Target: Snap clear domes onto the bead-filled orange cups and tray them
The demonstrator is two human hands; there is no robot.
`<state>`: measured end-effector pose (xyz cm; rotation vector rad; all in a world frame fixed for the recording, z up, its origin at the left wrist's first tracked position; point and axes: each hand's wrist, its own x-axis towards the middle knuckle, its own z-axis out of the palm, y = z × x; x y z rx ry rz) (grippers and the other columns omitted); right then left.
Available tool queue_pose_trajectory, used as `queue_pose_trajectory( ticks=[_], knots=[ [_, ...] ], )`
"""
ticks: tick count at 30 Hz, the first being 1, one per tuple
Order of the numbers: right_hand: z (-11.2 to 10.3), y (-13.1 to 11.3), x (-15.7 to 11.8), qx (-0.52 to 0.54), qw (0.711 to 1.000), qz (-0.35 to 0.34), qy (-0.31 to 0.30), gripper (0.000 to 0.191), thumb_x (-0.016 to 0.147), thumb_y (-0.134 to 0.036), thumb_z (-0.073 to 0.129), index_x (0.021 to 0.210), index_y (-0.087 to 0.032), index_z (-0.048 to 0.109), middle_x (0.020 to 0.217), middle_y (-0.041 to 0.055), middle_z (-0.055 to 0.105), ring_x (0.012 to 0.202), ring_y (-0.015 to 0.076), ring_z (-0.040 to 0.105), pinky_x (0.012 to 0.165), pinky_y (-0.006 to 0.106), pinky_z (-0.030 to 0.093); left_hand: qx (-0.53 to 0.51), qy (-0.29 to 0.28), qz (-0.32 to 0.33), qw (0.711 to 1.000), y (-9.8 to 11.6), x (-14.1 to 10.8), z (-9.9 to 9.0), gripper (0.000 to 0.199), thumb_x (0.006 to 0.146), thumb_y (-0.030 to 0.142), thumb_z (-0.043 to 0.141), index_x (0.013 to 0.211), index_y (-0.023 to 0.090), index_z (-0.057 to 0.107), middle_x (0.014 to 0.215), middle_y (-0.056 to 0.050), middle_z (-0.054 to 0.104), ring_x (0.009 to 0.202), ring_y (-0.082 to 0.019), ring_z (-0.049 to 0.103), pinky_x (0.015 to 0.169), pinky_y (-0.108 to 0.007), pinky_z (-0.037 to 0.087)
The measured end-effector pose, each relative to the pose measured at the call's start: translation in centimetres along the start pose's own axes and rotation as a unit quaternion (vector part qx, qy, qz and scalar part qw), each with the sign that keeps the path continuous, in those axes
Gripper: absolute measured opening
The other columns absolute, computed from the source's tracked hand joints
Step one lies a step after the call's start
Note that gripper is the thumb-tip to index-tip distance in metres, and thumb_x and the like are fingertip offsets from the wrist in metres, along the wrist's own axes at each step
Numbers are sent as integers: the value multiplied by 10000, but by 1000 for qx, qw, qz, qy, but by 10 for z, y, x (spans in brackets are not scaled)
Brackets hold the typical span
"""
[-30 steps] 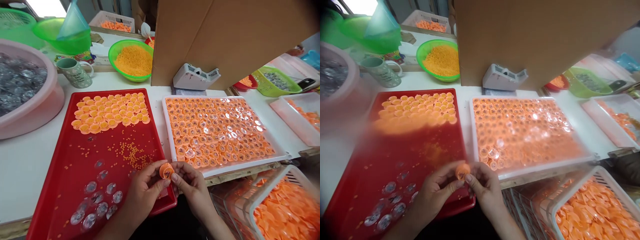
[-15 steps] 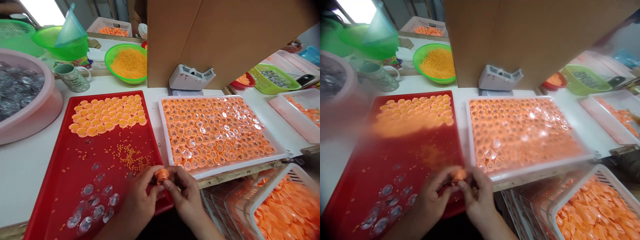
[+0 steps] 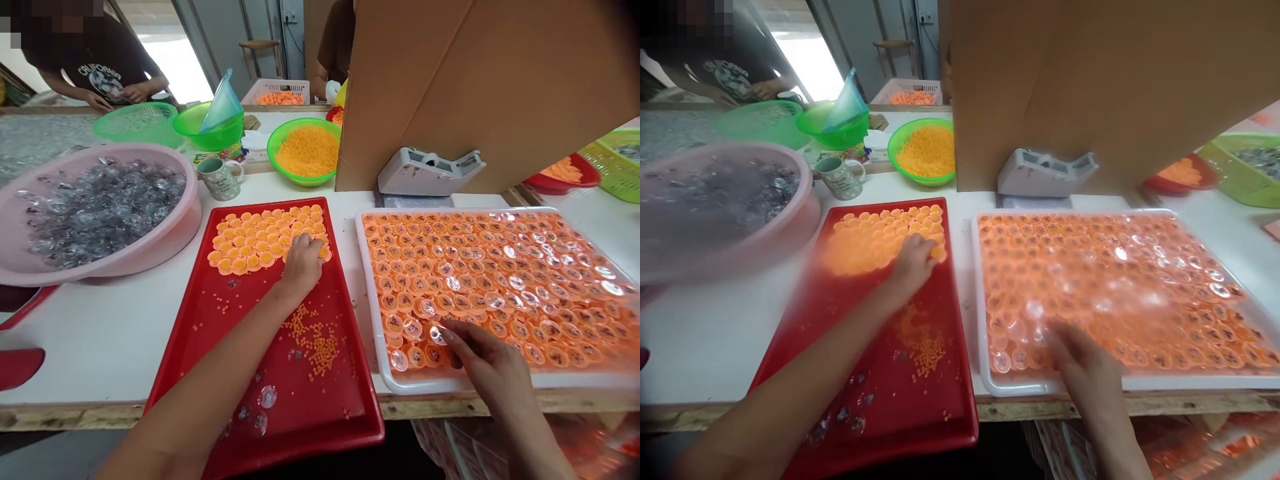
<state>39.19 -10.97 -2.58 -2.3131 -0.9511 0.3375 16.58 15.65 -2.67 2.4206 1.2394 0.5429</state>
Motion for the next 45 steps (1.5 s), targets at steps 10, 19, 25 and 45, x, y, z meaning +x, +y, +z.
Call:
queue_pose_trajectory(
  ticks=[10, 19, 25, 45],
  knots=[
    [10, -47, -35, 45, 997, -52, 28, 241, 850, -432, 614, 933, -232, 721, 861, 43, 708, 713, 200, 642, 660, 323, 505, 0, -79, 68, 995, 16, -27, -24, 230, 727, -7, 458, 802, 190, 550, 846, -61, 548, 840, -236, 500, 725, -387, 415],
    [80, -131, -54, 150, 907, -288, -269, 213, 895, -94, 495, 880, -213, 671, 815, 37, 639, 722, 165, 627, 647, 273, 512, -165, -108, -29, 980, 9, -142, -81, 311, 770, 23, 501, 986, 234, 573, 1025, -32, 591, 943, -178, 591, 834, -319, 486],
    [119, -155, -75, 0, 854, -413, -316, 297, 785, 23, 528, 961, -189, 641, 893, 50, 604, 748, 176, 601, 663, 273, 497, -204, 3, -123, 971, -3, -171, -83, 242, 801, 103, 563, 994, 244, 603, 989, -11, 686, 927, -184, 648, 839, -330, 527],
    [85, -133, -76, -42, 846, -435, -305, 767, 748, 70, 310, 1452, -225, 388, 926, 81, 550, 705, 174, 562, 655, 316, 570, -351, -81, -258, 897, 3, -179, -88, 176, 731, 167, 658, 894, 209, 709, 914, -28, 702, 828, -191, 649, 712, -291, 505]
  ],
)
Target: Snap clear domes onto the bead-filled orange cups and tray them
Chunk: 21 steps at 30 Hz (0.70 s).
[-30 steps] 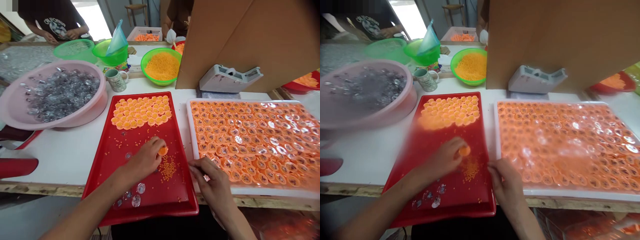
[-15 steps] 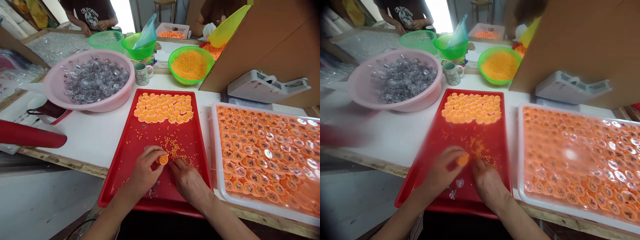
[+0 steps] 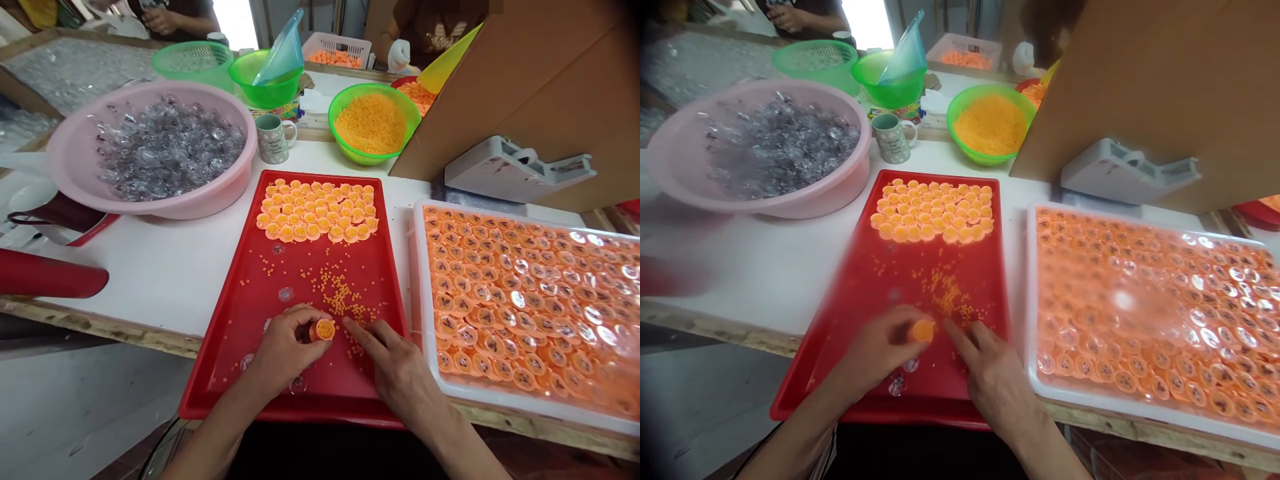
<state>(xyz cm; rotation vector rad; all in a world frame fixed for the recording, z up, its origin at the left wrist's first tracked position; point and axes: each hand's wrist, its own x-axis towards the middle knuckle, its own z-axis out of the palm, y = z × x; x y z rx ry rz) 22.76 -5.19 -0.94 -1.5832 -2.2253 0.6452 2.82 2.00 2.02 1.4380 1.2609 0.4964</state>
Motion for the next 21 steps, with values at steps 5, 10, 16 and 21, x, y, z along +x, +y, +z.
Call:
queue_pose_trajectory(
  ticks=[5, 10, 16, 21],
  knots=[
    [-1, -4, -9, 43, 999, 20, -2, 800, 747, 75, 317, 1479, -246, 341, 983, 89, 555, 774, 182, 586, 715, 326, 580, 16, -16, -8, 1000, 2, -1, 4, 155, 731, 184, 651, 876, 197, 705, 926, -41, 689, 867, -199, 635, 737, -301, 494],
    [5, -11, -2, 89, 996, 18, 6, 800, 760, 59, 348, 1485, -280, 342, 1000, 82, 572, 758, 176, 571, 717, 326, 556, 14, -10, 1, 1000, 2, 1, 10, 126, 746, 201, 649, 865, 209, 690, 895, -26, 684, 860, -192, 620, 757, -303, 482],
    [5, 6, -1, 491, 836, 226, 97, 223, 931, -253, 518, 1092, -219, 669, 674, -4, 550, 579, 124, 535, 577, 253, 475, -129, 3, -92, 987, -2, -3, 10, 171, 752, 247, 677, 900, 220, 597, 814, 30, 642, 682, -130, 581, 622, -244, 481],
    [-2, -2, 3, 678, 689, 244, 77, 157, 885, -281, 640, 1022, -214, 678, 804, -4, 614, 578, 65, 523, 560, 193, 424, -159, -12, -107, 981, 4, -9, 15, 256, 749, 224, 688, 1002, 224, 646, 927, 0, 686, 821, -152, 607, 707, -241, 495]
  ],
)
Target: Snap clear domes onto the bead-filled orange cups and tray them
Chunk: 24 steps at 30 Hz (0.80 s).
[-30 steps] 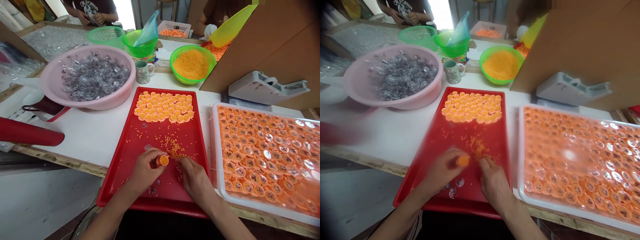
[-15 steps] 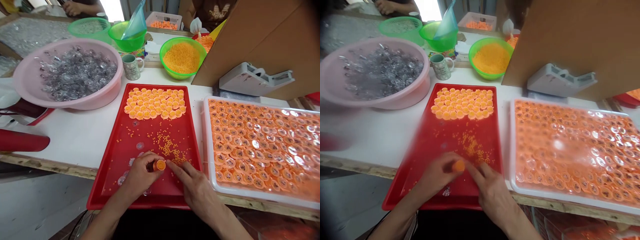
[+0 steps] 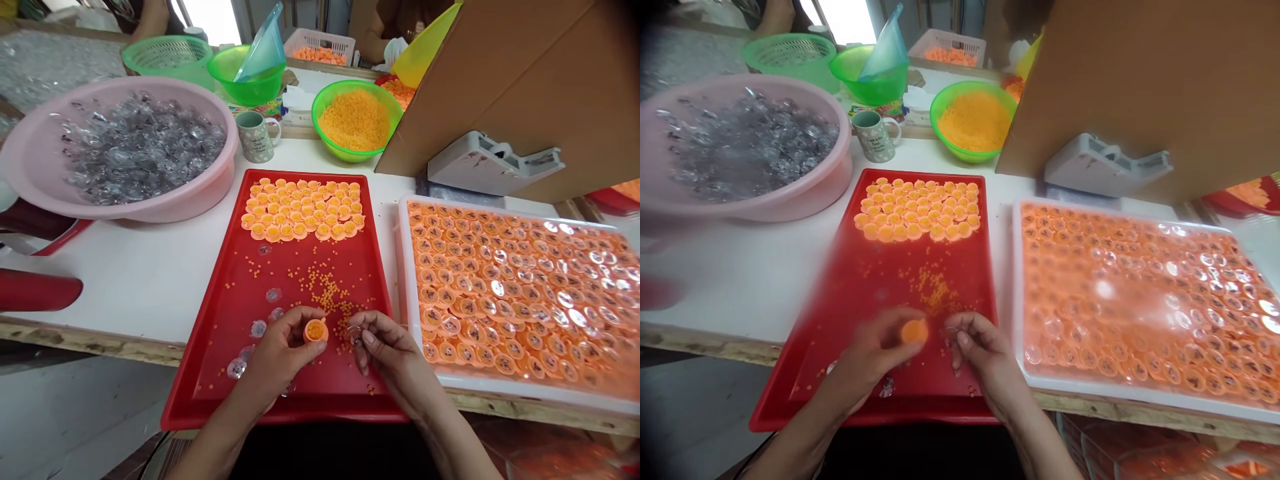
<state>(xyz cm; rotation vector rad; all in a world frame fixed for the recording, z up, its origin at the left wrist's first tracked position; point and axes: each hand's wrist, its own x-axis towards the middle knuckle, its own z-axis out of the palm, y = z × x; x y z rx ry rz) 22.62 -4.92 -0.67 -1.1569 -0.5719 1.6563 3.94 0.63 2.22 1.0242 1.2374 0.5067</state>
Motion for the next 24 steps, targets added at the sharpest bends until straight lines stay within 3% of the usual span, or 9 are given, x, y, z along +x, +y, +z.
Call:
queue_pose_trajectory(
  ticks=[3, 10, 16, 19, 24],
  knots=[
    [5, 1, -1, 0, 1000, -1, -12, 158, 897, -267, 633, 1035, -199, 669, 743, -14, 593, 576, 71, 542, 578, 201, 451, 7, -8, -3, 1000, 3, -1, 2, 241, 750, 216, 694, 990, 223, 673, 978, -12, 710, 915, -174, 621, 802, -259, 492],
    [7, -5, -1, 61, 997, 3, -49, 89, 887, -247, 646, 943, -210, 588, 795, -1, 581, 691, 147, 616, 613, 286, 527, -7, -10, -14, 1000, 1, 2, -1, 374, 763, 227, 700, 1136, 252, 684, 1014, -19, 733, 961, -193, 641, 866, -289, 490],
    [7, -3, 2, 69, 997, -23, -18, 124, 827, -178, 722, 915, -201, 638, 781, -14, 609, 665, 73, 512, 612, 172, 440, -81, -20, -21, 996, 2, 1, 0, 323, 756, 238, 730, 1077, 252, 695, 1042, -15, 715, 982, -180, 621, 841, -250, 498],
    [6, 1, 2, 61, 998, -17, -9, 219, 803, -198, 746, 1012, -217, 683, 791, -6, 639, 666, 88, 543, 621, 194, 474, -122, -36, -32, 991, 2, 1, 0, 270, 770, 273, 726, 1036, 238, 702, 1025, -23, 700, 966, -180, 612, 801, -245, 515],
    [7, 2, 2, 34, 999, -21, 3, 148, 790, -213, 756, 923, -207, 693, 773, -1, 653, 684, 115, 599, 653, 233, 515, -114, -40, -40, 992, 4, 1, 0, 363, 726, 236, 758, 1083, 244, 696, 1021, -28, 708, 942, -204, 639, 812, -302, 544]
  ],
)
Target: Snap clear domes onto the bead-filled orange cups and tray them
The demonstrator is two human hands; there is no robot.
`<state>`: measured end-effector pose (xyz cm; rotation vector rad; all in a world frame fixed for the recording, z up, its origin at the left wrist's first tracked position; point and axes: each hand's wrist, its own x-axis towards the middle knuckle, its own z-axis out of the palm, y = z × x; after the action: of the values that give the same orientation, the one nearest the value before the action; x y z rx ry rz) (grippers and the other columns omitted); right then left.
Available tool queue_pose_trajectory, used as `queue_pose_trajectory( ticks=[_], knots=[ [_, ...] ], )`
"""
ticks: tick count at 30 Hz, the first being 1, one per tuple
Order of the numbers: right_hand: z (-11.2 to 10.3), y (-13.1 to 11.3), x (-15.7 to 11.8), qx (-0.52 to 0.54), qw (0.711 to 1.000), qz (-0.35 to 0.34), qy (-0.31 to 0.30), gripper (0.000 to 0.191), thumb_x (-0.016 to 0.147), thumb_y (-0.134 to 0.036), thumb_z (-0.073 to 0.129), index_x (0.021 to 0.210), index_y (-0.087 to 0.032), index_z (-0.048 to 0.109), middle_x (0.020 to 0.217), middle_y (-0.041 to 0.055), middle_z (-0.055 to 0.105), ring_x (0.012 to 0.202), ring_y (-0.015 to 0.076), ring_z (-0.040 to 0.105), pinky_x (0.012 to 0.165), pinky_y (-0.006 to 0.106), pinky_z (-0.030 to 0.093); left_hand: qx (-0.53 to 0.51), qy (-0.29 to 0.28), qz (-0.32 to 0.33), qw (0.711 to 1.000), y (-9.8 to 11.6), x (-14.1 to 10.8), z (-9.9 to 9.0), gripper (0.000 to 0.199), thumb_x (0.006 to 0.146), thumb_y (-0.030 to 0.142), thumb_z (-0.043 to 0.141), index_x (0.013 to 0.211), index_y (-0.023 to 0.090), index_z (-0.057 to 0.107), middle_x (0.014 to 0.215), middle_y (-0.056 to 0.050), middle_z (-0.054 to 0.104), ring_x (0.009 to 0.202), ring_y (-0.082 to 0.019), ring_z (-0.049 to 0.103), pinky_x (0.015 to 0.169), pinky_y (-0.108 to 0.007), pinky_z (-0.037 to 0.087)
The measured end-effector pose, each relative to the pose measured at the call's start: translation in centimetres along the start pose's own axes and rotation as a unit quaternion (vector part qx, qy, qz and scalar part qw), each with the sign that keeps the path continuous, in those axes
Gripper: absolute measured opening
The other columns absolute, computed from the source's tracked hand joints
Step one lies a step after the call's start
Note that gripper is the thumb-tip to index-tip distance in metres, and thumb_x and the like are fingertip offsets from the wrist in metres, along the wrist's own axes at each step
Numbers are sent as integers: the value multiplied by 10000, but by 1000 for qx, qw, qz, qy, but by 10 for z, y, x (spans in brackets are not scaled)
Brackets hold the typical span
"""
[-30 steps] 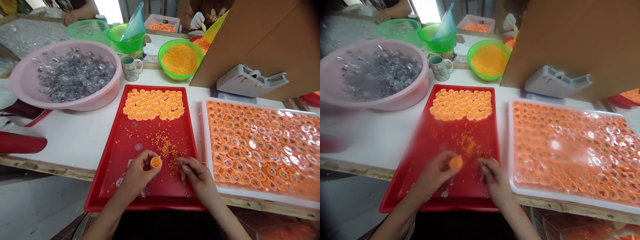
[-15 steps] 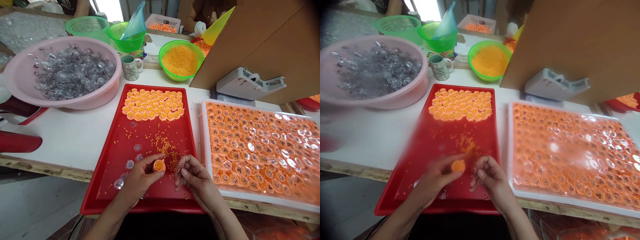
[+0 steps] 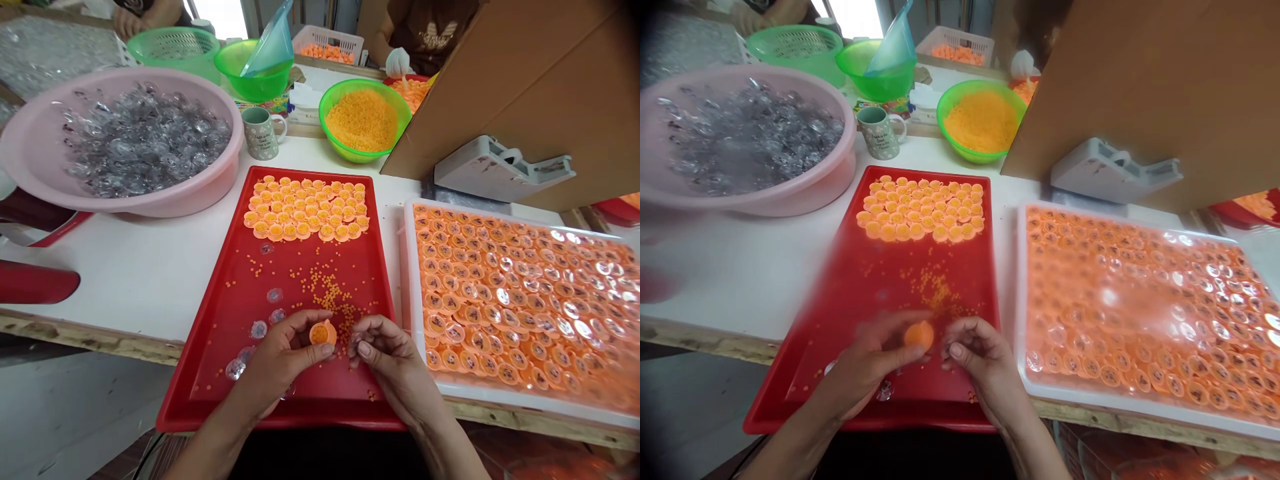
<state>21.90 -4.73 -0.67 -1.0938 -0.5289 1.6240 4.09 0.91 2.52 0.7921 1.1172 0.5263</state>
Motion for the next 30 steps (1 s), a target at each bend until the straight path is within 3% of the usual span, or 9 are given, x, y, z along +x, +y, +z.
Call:
queue_pose_trajectory(
  ticks=[5, 10, 14, 17, 26, 30],
  knots=[
    [1, -1, 0, -4, 1000, -11, -4, 152, 803, -222, 747, 910, -214, 639, 789, -2, 637, 725, 137, 623, 632, 245, 526, 48, 13, 8, 999, -2, 1, 2, 392, 736, 225, 745, 1122, 273, 700, 1036, -13, 734, 992, -204, 645, 882, -305, 512],
    [-3, 1, 0, -54, 998, -12, -22, 123, 871, -224, 678, 989, -226, 646, 805, 1, 671, 715, 128, 637, 705, 267, 527, -1, -19, 3, 1000, -7, 3, 1, 350, 793, 289, 716, 1140, 266, 677, 1120, -28, 711, 1009, -205, 648, 824, -290, 538],
    [-4, 1, 1, -85, 996, -26, -12, 56, 882, -243, 667, 916, -209, 637, 785, 5, 684, 699, 124, 635, 675, 247, 518, -56, -54, -19, 997, -8, 6, 0, 354, 829, 331, 692, 1171, 248, 653, 1121, -41, 709, 960, -209, 677, 830, -329, 560],
    [-3, -1, 2, -102, 994, -28, 5, 99, 872, -276, 680, 900, -206, 615, 748, 1, 679, 671, 122, 636, 649, 240, 524, -66, -32, -22, 997, -10, 6, 1, 356, 845, 340, 675, 1188, 246, 650, 1192, -42, 691, 964, -213, 694, 892, -362, 556],
    [2, 0, 7, -131, 991, 2, 0, 219, 817, -370, 718, 855, -206, 578, 673, -15, 642, 547, 117, 600, 465, 210, 509, 25, -42, 24, 999, -15, 3, 14, 315, 894, 324, 591, 1188, 250, 677, 1220, -32, 696, 961, -224, 717, 914, -368, 567],
    [2, -3, 7, -235, 970, -40, 41, 141, 809, -316, 719, 823, -204, 635, 707, -4, 646, 615, 125, 607, 520, 214, 505, 56, -42, 63, 996, -21, 6, 17, 312, 904, 309, 567, 1191, 255, 678, 1212, -38, 699, 1020, -239, 699, 923, -385, 568]
  ],
)
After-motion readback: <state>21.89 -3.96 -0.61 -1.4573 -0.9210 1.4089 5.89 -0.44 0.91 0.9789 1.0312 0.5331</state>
